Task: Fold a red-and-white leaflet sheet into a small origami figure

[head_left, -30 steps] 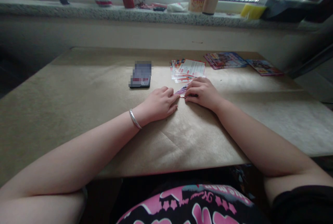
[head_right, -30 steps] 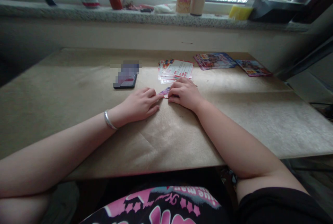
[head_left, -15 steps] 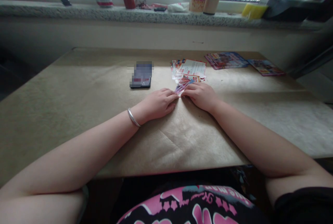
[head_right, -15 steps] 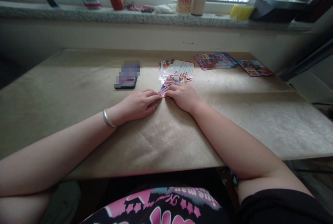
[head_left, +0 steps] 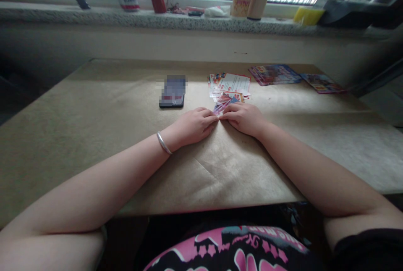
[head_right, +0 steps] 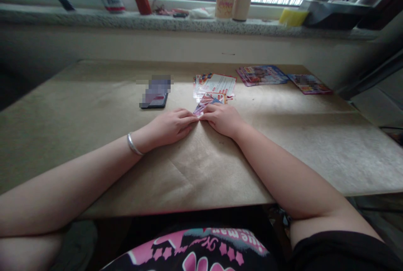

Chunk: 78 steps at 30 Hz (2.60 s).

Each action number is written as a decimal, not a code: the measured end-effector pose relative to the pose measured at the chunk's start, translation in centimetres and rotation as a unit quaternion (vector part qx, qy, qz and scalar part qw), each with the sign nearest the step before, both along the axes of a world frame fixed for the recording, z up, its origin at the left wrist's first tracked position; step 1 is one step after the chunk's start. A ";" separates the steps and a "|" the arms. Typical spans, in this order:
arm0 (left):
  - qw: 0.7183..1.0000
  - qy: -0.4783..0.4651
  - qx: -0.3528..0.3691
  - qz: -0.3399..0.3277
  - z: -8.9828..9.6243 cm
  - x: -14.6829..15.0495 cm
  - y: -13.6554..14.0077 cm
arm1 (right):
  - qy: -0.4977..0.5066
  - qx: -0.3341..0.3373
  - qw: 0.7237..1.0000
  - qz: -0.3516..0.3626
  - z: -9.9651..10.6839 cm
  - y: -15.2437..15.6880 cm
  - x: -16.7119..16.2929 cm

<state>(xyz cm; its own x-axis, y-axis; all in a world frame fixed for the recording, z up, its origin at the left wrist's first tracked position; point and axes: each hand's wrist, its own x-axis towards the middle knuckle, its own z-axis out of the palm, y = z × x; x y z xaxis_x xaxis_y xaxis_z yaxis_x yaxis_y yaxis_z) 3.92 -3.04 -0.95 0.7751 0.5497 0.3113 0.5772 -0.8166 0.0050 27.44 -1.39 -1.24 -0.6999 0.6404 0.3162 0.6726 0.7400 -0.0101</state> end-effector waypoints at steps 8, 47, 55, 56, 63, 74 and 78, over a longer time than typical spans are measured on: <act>1.000 0.020 -0.001 0.011 0.3 0.3 -0.1 | -0.010 0.027 0.999 -0.015 0.9 0.3 0.4; 1.000 0.024 -0.011 0.002 0.6 0.4 -0.2 | -0.032 -0.117 0.989 -0.086 0.8 3.3 6.9; 1.000 0.018 -0.013 0.000 0.4 0.3 -0.2 | -0.019 -0.115 0.990 -0.080 0.6 3.6 7.8; 1.000 0.017 -0.013 0.000 0.3 0.3 -0.2 | -0.017 -0.116 0.989 -0.085 0.7 3.5 7.8; 1.000 0.011 -0.012 -0.005 0.2 0.2 -0.1 | -0.033 -0.143 0.982 -0.116 1.1 3.8 8.6; 1.000 0.027 -0.009 0.013 0.4 -0.2 0.1 | -0.017 -0.056 0.997 -0.053 2.0 2.0 6.3; 0.999 0.030 0.008 0.020 0.2 -0.4 0.3 | -0.003 -0.054 0.999 -0.004 1.9 1.1 4.4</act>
<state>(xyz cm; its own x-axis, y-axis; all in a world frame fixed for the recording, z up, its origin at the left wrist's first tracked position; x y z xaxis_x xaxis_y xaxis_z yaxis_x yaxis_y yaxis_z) 3.50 -2.69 -0.74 0.7704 0.5760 0.2733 0.6080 -0.7927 -0.0430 31.80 -0.25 0.65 -0.6959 0.6764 0.2413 0.6790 0.7291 -0.0856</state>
